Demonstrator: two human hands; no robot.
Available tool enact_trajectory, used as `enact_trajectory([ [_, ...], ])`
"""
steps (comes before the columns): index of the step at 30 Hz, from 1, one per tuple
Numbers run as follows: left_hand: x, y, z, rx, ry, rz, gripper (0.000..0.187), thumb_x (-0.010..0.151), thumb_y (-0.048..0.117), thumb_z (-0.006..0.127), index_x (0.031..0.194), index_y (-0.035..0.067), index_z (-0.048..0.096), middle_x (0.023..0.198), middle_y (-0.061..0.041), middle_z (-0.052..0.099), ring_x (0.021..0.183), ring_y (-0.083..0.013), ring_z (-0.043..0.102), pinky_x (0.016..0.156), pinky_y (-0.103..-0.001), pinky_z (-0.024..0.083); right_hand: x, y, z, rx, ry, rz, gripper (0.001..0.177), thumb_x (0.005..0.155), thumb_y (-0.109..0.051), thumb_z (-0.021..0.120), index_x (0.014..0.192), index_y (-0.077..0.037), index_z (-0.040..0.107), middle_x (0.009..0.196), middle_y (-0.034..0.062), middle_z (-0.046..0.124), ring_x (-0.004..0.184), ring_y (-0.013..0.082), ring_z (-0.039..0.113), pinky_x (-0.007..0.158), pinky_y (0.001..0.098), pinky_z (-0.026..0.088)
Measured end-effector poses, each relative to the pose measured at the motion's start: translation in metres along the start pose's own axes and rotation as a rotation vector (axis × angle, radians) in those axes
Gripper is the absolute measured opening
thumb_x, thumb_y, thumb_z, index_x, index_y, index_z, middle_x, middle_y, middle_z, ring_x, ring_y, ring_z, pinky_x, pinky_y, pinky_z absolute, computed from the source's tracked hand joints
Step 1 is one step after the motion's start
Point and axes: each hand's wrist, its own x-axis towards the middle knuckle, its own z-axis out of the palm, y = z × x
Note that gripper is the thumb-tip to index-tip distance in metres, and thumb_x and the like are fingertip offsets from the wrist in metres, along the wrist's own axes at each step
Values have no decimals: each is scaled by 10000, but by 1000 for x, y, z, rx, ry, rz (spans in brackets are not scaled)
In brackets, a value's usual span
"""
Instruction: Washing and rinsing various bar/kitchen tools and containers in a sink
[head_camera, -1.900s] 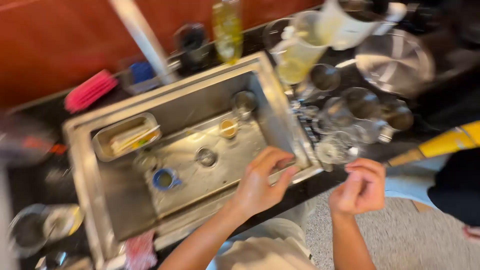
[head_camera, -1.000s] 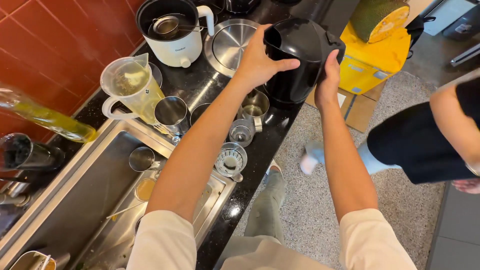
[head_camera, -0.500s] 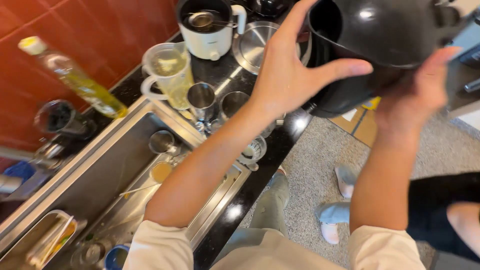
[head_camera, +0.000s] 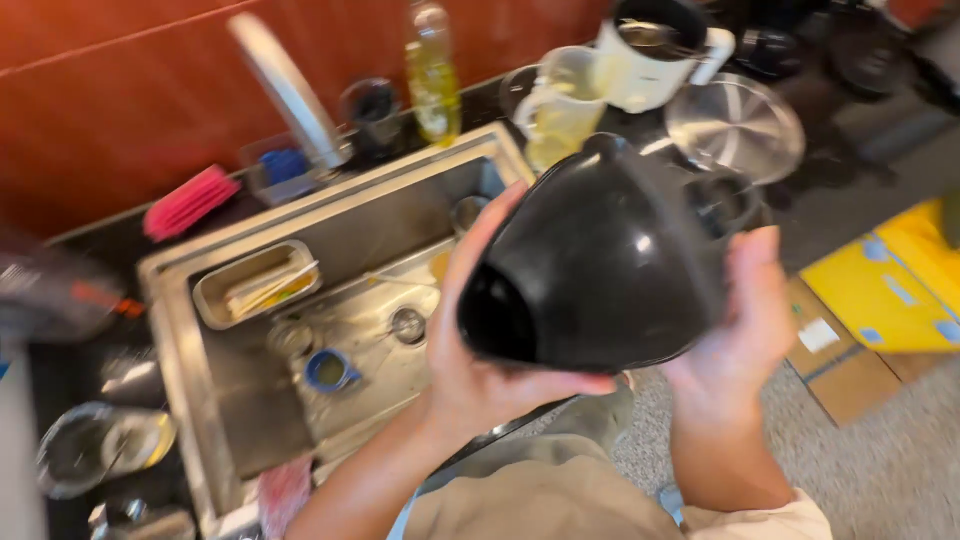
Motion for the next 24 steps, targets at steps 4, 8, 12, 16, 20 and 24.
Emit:
enact_trajectory([
  [4,-40,-3,-52,211,157,-16,1304,598,378,998,1605,-50,289,1558,-170,530,1425,-248,555,1260,-384,421,-16,62,30,194,170,199,264,1228,-255,549,1246,5,594,1252,122,622,1228,284,605,1165,494,495],
  [8,-84,-9,-82,419,378,29,1288,566,411,1035,1544,-12,310,1547,-142,513,1405,-235,562,1240,-377,452,-31,101,73,-4,-246,422,507,1078,-393,505,1363,18,594,1388,141,647,1283,259,602,1143,410,431],
  [12,-107,-5,-102,535,526,18,1200,542,304,1053,1484,3,374,1403,-128,585,1308,-231,627,1183,-375,513,-42,138,68,-1,-365,544,485,1084,-366,490,1366,12,602,1397,137,634,1313,259,561,1165,395,386],
  [16,-131,-4,-111,471,594,10,1205,554,254,1050,1503,9,351,1415,-139,574,1317,-235,620,1185,-382,514,-54,154,53,29,-381,647,426,1125,-346,499,1343,4,608,1404,154,624,1308,285,560,1164,420,393],
  [20,-157,-9,-111,393,618,-17,1221,573,224,1054,1527,14,320,1427,-142,572,1323,-236,624,1186,-387,515,-71,167,27,38,-408,716,361,1127,-318,496,1321,-32,601,1436,120,612,1380,258,537,1209,416,378],
  [24,-172,-19,-111,340,613,-25,1222,595,199,1049,1542,19,299,1445,-151,570,1332,-244,630,1187,-393,526,-78,172,25,59,-490,766,423,1113,-331,481,1370,-13,589,1408,141,622,1330,279,546,1152,422,394],
])
